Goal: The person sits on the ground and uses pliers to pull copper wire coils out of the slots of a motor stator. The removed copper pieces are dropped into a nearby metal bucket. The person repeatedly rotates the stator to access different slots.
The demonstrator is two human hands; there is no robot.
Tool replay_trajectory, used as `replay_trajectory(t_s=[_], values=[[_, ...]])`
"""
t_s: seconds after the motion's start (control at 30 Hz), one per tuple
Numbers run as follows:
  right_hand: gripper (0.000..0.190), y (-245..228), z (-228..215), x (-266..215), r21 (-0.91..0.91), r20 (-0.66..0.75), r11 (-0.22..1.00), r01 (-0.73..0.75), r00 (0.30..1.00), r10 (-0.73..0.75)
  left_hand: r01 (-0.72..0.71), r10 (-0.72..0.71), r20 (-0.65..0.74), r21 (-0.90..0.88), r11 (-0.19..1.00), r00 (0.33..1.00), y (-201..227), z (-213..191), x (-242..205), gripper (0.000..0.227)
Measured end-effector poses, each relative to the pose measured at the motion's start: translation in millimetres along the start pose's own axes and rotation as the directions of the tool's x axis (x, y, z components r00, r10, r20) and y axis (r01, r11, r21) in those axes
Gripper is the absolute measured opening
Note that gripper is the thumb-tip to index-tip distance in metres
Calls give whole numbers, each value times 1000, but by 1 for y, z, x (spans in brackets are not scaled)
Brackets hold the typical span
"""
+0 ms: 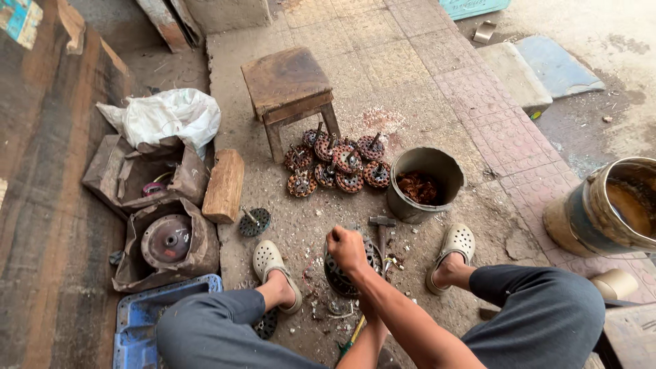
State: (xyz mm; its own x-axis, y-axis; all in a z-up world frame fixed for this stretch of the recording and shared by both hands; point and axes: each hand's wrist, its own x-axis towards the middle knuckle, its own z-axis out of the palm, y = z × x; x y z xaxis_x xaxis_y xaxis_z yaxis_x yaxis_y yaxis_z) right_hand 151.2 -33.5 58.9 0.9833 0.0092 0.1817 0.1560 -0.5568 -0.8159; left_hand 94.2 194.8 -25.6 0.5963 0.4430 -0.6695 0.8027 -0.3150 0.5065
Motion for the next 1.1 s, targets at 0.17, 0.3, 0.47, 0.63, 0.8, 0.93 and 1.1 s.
replay_trajectory(t_s=[0.17,0.3,0.47,0.63,0.8,0.93,1.1], values=[[21,5,6,10,-67,-127,997,28,991,-36,117,59,376,-427,896,925,37,40,-54,45],[21,7,7,15,-77,-145,997,23,989,-34,533,121,804,-489,690,582,47,109,-149,45],[25,16,2,32,121,30,988,95,995,-99,612,61,828,-460,643,558,36,87,-155,47],[29,31,-26,33,438,468,872,-216,884,-16,650,339,846,-533,541,412,19,98,-143,37],[33,18,-35,41,400,621,841,-363,783,43,789,478,800,-537,299,363,15,120,-163,28],[33,18,-36,36,369,581,900,-230,813,-30,680,385,846,-529,509,370,21,123,-158,19],[36,3,-31,33,297,495,934,-198,869,26,564,119,800,-511,649,588,23,125,-154,35]])
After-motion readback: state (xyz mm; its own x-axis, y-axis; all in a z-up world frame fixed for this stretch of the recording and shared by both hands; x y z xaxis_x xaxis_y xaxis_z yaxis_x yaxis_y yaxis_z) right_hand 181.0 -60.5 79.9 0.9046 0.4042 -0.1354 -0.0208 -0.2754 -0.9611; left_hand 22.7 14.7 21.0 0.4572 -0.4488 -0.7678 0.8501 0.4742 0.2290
